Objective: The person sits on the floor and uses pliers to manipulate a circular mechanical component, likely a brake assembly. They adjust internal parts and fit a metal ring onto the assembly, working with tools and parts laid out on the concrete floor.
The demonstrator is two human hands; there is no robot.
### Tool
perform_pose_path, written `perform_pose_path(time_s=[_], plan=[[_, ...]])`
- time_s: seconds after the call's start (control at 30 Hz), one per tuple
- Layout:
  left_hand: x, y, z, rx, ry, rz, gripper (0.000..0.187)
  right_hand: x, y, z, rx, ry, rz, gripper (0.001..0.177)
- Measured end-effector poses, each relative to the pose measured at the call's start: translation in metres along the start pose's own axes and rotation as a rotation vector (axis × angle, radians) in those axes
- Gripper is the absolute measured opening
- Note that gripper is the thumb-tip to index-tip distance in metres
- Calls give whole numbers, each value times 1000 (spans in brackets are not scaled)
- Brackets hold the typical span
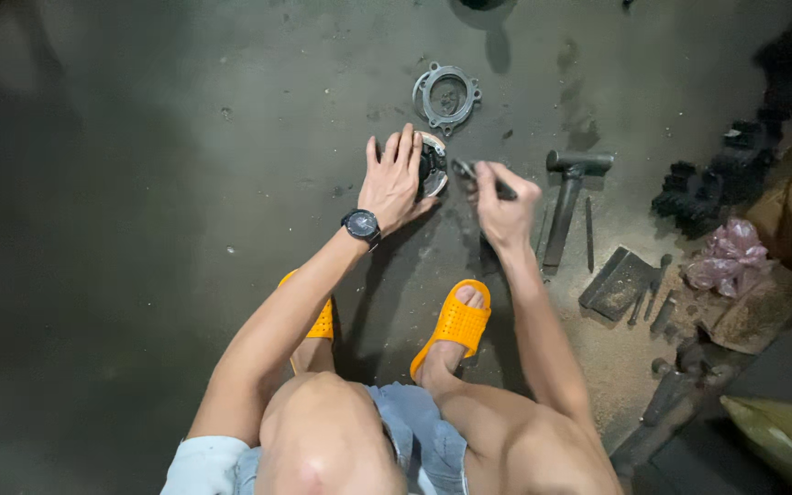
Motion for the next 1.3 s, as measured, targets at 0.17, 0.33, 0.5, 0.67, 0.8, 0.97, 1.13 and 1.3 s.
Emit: perform_pose_path(time_s=[0.17,0.33,0.5,0.67,0.8,0.97,1.13,1.3], plan=[[-1,-1,2,-17,-3,0,103,-2,19,3,117,-220,18,23],[-3,7,-1,-14,-4,-30,102,6,26,8,14,-252,-164,25],[-1,3,2,-3,-3,-2,103,9,37,7,18,-309,-55,24],[-4,9,3,14,11,-12,103,-17,21,11,31,-185,-76,29],[-2,10,2,54,15,19,103,73,57,-8,-16,-111,44,23],[-9,4,2,39,181,78,89,-21,14,14,59,-174,13,22],[-21,-17,-7,25,278,228,60,-21,10,15,142,23,215,23],[-15,5,1,112,-230,-194,88,6,28,2,97,153,161,21]])
Point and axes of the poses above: each hand's wrist, its own z-axis towards the middle knuckle, its own y-axis out of the palm, x = y × z, the point moved 1 cm from there along z, towards the middle knuckle, and after that the axes turned 3 degrees about -y, right-handed, at the moved point
